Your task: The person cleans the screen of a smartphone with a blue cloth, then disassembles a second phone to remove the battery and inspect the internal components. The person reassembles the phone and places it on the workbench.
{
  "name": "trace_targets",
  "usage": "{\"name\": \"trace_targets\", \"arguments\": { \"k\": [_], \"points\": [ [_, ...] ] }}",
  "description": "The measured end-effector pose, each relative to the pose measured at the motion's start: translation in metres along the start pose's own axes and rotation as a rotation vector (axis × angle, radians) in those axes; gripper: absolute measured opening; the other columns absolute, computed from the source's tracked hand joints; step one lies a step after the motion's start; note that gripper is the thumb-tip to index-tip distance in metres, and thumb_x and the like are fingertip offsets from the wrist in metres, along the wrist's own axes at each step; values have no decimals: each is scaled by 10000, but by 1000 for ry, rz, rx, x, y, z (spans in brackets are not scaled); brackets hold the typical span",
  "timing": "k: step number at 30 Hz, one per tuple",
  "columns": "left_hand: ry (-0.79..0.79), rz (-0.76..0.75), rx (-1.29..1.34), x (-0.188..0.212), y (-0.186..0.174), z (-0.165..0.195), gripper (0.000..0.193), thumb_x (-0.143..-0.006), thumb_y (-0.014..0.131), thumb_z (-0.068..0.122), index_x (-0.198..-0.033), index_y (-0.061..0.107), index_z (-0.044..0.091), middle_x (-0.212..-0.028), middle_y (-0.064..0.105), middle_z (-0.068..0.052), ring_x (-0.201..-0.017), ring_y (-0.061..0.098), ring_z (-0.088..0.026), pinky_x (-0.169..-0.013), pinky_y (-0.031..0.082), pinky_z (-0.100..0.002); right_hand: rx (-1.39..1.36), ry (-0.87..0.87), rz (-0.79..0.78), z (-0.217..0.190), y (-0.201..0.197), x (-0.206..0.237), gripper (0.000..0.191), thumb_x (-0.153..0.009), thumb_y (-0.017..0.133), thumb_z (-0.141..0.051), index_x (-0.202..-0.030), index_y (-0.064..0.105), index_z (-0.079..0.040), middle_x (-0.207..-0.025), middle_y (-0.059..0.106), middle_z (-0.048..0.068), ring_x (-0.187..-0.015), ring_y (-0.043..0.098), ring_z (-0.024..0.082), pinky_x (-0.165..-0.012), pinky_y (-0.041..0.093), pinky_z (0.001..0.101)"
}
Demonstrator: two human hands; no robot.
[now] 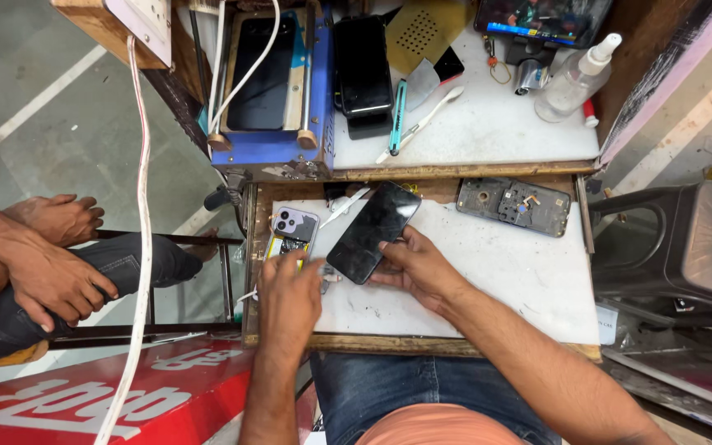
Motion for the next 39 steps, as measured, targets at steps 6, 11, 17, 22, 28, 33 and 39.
{"name": "trace_targets", "arguments": {
  "k": [6,11,17,22,28,33,39],
  "points": [
    [-14,30,-53,14,15,-8,240,-805,767,158,-1042,788,140,-1173,679,-45,-1151,525,-320,-973,414,-506,-54,-48,42,12,11,-14,350,-996,562,-98,-1322,435,-67,-1162,642,123,-1001,703,249,-855,637,415],
    [-53,125,-90,25,3,-17,234,-846,747,158,-1077,776,134,-1035,725,-4,-1088,566,-285,-960,423,-495,-92,7,20,16,20,0,426,-986,525,-119,-1398,421,-92,-1299,612,127,-1192,634,273,-1000,559,449],
    [-32,134,-49,26,9,-21,224,-842,752,165,-1062,776,131,-1013,730,-11,-1044,566,-276,-950,422,-472,-120,57,-40,19,18,40,603,-946,514,-112,-1524,345,-142,-1509,518,106,-1413,509,299,-1107,481,465],
    [-57,95,-43,20,23,-29,220,-837,770,184,-1049,783,126,-1007,736,3,-1034,563,-260,-939,404,-466,710,-442,71,-37,4,54,498,-989,563,-195,-1477,491,-124,-1550,530,157,-1411,527,272,-1159,443,390],
    [-72,111,-58,20,29,-22,232,-833,777,167,-1057,789,108,-1032,738,-10,-1042,564,-243,-958,397,-462,1168,-597,204,-71,-1,44,488,-944,633,-224,-1412,554,-111,-1562,456,228,-1403,478,375,-1133,423,433],
    [-79,86,-43,17,32,-24,254,-825,774,138,-1077,780,104,-1041,735,-12,-1050,566,-243,-963,402,-450,1341,-673,192,-66,8,32,506,-929,677,-219,-1407,560,-99,-1521,460,278,-1439,419,417,-1169,363,476],
    [-83,115,-21,16,33,-23,243,-820,780,149,-1060,771,114,-1014,733,-8,-1029,574,-257,-943,410,-450,1359,-656,203,-62,3,27,516,-908,693,-203,-1397,562,-100,-1525,457,269,-1427,421,411,-1159,367,478]
  ]
}}
Point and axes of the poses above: each hand's wrist, its own x-axis away from the middle knuckle, its own y-axis out of the palm, z = x × y, the point moved 7 cm from there along -x, towards the middle knuckle
